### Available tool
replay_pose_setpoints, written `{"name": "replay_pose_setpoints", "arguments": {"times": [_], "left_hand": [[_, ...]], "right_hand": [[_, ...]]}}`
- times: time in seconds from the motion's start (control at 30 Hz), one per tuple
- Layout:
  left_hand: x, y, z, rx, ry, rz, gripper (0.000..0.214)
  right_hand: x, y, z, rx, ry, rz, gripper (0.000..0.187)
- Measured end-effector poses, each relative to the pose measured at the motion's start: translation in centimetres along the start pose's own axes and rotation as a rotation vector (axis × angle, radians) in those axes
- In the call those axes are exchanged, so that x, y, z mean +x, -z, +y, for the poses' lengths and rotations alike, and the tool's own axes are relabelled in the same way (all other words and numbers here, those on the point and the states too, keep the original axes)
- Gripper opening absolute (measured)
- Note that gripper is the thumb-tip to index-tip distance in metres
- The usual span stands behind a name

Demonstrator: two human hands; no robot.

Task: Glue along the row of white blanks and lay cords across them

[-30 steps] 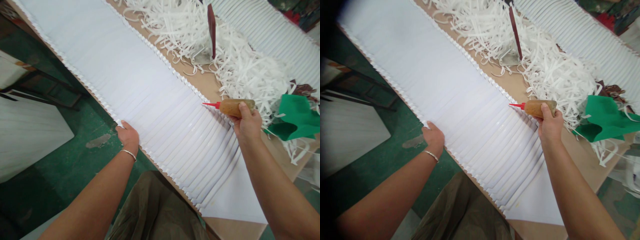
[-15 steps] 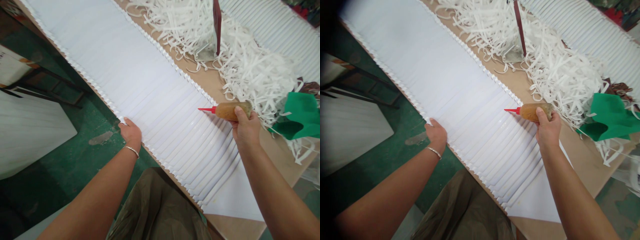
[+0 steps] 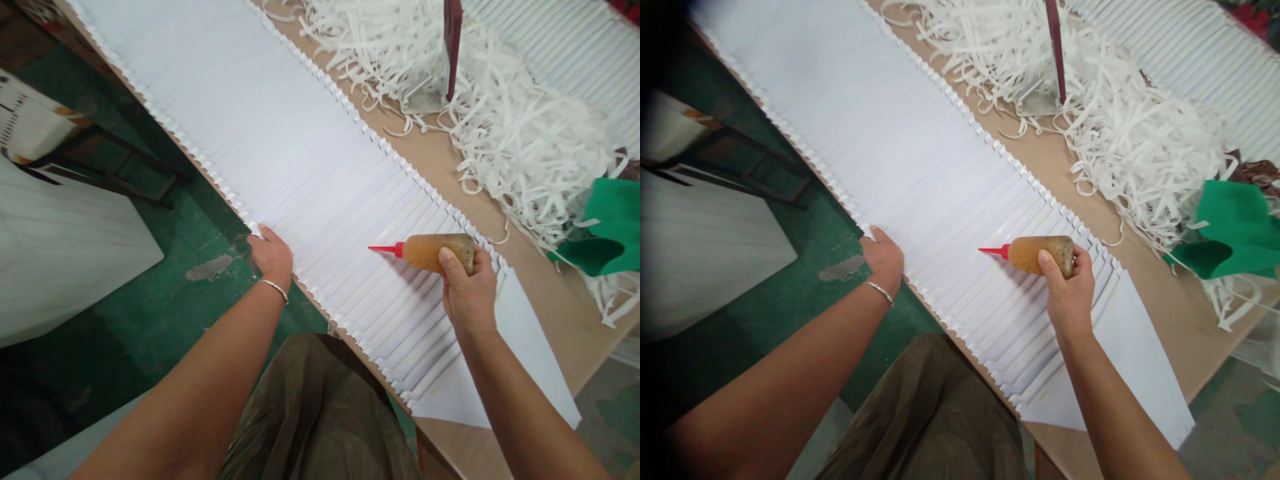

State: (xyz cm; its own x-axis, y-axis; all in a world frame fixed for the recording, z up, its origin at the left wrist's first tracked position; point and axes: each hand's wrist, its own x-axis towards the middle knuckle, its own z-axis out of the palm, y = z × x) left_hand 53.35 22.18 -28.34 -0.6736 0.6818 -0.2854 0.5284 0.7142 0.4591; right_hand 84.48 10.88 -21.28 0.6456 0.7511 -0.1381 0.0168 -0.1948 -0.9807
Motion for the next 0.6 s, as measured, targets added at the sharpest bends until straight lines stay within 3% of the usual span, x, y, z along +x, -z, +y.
{"name": "replay_pose_setpoints", "arguments": {"times": [0.13, 0.37, 0.5, 0.6], "left_hand": [[0.3, -0.6, -0.4, 0.016, 0.020, 0.098, 0.043], [0.6, -1.0, -0.9, 0.012, 0.022, 0.148, 0.042], [0.7, -1.1, -1.0, 0.005, 0.012, 0.140, 0.041], [0.7, -1.1, -1.0, 0.011, 0.006, 0.134, 0.040]], "right_hand": [[-3.0, -0.2, 0.4, -0.102, 0.024, -0.031, 0.063], [-7.8, -0.9, -0.6, -0.261, 0.018, -0.131, 0.066], [-9.6, -1.3, -0.8, -0.335, 0.116, -0.206, 0.069], [-9.8, -0.9, -0.7, -0.369, 0.274, -0.253, 0.074]]}}
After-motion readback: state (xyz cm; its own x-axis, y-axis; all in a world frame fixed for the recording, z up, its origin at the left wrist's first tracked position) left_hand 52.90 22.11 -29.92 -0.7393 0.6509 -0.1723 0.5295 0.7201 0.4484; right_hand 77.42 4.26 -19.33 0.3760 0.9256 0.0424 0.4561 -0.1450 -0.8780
